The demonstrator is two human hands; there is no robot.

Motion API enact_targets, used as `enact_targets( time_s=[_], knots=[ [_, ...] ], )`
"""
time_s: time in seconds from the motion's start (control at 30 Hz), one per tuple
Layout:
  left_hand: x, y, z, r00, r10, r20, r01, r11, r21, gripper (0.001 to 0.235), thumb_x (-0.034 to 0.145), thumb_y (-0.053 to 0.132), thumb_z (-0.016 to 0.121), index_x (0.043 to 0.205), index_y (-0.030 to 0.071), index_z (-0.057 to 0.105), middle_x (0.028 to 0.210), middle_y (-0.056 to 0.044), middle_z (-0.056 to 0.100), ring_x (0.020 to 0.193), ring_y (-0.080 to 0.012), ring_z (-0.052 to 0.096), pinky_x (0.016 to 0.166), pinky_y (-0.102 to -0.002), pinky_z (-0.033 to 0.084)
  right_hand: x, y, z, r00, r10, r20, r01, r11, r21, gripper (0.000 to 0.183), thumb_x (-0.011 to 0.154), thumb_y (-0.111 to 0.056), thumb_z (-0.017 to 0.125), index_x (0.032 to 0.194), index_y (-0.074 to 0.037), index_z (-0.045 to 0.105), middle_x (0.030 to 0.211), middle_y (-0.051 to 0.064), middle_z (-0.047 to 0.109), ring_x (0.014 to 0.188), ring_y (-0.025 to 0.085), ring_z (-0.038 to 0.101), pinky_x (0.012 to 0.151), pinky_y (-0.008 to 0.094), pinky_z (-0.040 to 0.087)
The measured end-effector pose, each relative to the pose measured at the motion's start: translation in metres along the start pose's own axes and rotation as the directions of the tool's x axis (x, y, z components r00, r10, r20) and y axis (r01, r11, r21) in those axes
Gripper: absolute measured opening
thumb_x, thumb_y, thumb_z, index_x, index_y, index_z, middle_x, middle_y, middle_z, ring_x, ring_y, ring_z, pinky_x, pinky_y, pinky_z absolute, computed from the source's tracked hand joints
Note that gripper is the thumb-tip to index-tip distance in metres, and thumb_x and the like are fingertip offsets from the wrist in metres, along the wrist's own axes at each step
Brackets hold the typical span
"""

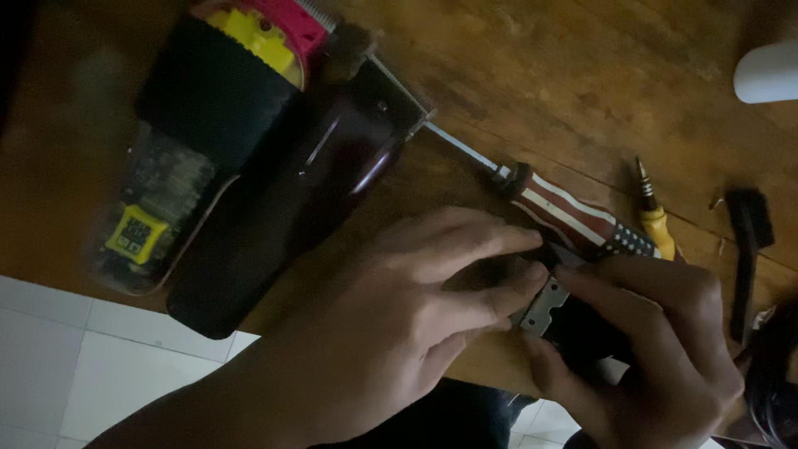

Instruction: The person cleans hair clipper blades with a small brush and assembles them onto the clipper body using a screwdriver.

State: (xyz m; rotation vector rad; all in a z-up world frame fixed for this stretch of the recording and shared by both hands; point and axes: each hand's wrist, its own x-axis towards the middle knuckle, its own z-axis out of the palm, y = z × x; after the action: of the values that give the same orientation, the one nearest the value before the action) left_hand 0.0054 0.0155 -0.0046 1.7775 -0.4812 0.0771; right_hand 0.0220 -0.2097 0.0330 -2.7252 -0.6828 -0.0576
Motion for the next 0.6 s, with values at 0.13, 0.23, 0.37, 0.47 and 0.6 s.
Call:
enact_targets(
  time_s=[0.13,0.23,0.37,0.47,0.6],
  knots=[
    [-0.002,-0.003,0.004,0.997,-0.069,0.038,0.073,0.993,-0.098,0.034,0.096,0.004,0.07,0.13,0.001,0.068,0.144,-0.015,0.06,0.139,-0.03,0.058,0.114,-0.039,0.053,-0.002,-0.001,-0.001,1.0,0.016,0.001,-0.016,1.0,0.006,0.052,0.072,-0.035,0.091,0.112,-0.005,0.073,0.112,0.01,0.062,0.103,0.02,0.067,0.085,0.032,0.06],
    [-0.001,-0.004,0.002,0.994,-0.088,0.071,0.097,0.986,-0.136,0.031,0.097,0.004,0.069,0.128,0.001,0.069,0.145,-0.015,0.059,0.139,-0.0297,0.057,0.113,-0.039,0.053,-0.003,-0.002,0.0,1.0,0.014,-0.005,-0.014,1.0,-0.026,0.053,0.073,-0.035,0.091,0.115,-0.007,0.075,0.113,0.009,0.063,0.101,0.019,0.067,0.083,0.03,0.06],
    [0.001,-0.001,0.0,0.998,-0.037,0.055,0.042,0.994,-0.098,0.026,0.094,0.004,0.069,0.12,0.001,0.071,0.141,-0.018,0.058,0.137,-0.0342,0.055,0.112,-0.043,0.05,-0.001,0.002,0.0,1.0,-0.004,0.006,0.004,0.999,-0.052,0.054,0.071,-0.033,0.091,0.115,-0.006,0.075,0.11,0.01,0.063,0.102,0.02,0.067,0.083,0.031,0.06],
    [0.003,0.002,-0.002,0.994,-0.097,0.05,0.103,0.985,-0.138,0.028,0.096,0.007,0.069,0.122,0.0,0.069,0.141,-0.017,0.059,0.139,-0.0334,0.055,0.113,-0.042,0.051,0.001,0.007,0.001,1.0,-0.016,-0.009,0.017,0.999,0.043,0.056,0.07,-0.032,0.091,0.113,-0.001,0.071,0.11,0.014,0.062,0.094,0.017,0.066,0.075,0.03,0.057],
    [0.003,0.002,0.0,0.998,-0.057,0.025,0.059,0.996,-0.064,0.029,0.096,0.009,0.07,0.124,0.003,0.07,0.14,-0.017,0.06,0.136,-0.0346,0.056,0.114,-0.047,0.047,0.0,0.011,0.006,0.999,-0.013,-0.048,0.018,0.994,0.111,0.052,0.075,-0.029,0.09,0.109,0.001,0.065,0.113,0.017,0.065,0.095,0.016,0.07,0.074,0.029,0.057]
  ],
)
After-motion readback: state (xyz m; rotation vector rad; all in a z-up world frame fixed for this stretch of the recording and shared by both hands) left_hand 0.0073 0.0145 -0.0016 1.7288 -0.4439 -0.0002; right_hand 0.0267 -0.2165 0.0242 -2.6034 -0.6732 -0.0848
